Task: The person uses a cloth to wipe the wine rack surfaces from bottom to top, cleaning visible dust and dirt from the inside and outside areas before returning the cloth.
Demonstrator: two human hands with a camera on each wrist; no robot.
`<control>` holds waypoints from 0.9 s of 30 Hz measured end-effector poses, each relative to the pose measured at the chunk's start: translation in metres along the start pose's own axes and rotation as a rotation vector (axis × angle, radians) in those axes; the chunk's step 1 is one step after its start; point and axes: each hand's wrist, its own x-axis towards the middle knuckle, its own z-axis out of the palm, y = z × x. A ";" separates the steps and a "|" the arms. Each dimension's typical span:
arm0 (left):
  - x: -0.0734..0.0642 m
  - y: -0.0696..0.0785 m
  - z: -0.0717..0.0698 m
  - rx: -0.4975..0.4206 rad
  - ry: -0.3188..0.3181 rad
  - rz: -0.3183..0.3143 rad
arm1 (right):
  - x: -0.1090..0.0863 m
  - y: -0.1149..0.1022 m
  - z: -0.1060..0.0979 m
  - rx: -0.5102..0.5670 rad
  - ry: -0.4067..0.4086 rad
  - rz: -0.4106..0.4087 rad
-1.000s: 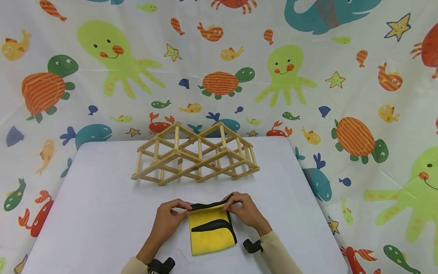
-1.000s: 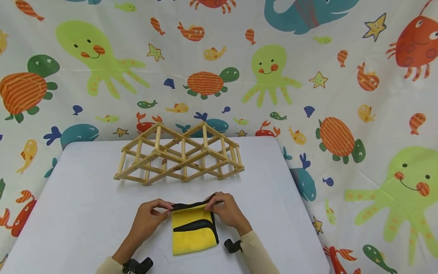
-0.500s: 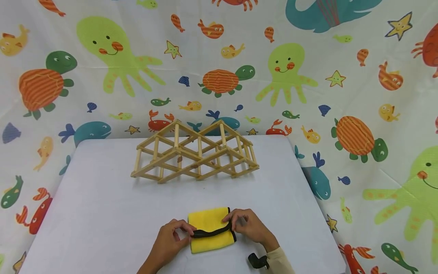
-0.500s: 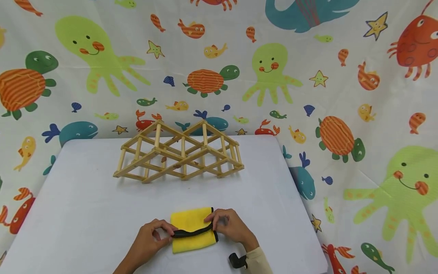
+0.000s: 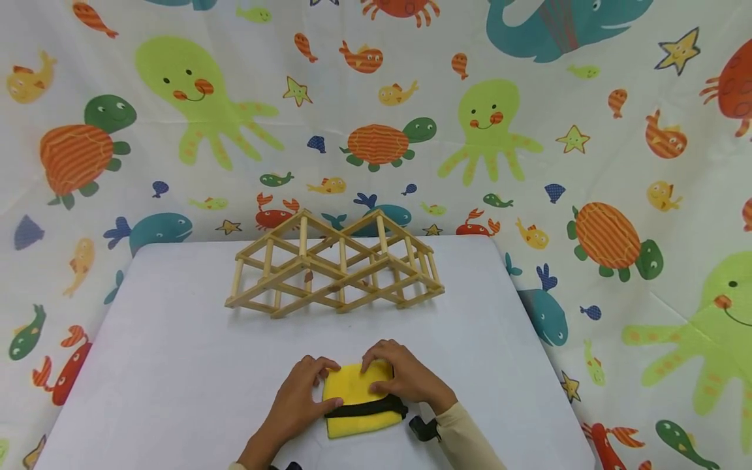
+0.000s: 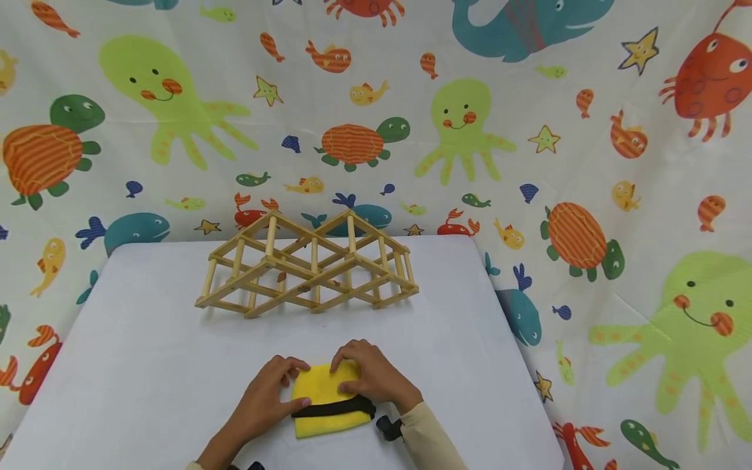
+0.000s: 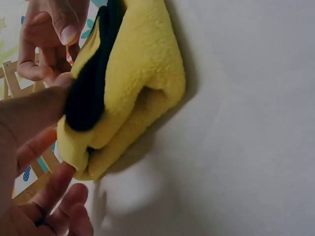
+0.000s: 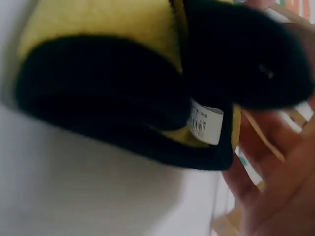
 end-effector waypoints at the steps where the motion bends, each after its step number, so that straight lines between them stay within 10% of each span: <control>1: 0.000 0.000 0.001 0.015 -0.015 -0.001 | 0.002 0.000 0.000 -0.004 -0.042 -0.008; 11: 0.003 0.002 0.003 0.022 -0.100 -0.049 | 0.009 0.000 -0.002 -0.051 -0.184 0.078; 27: 0.008 0.017 -0.010 -0.115 -0.114 0.167 | 0.029 0.000 -0.011 0.083 -0.485 -0.087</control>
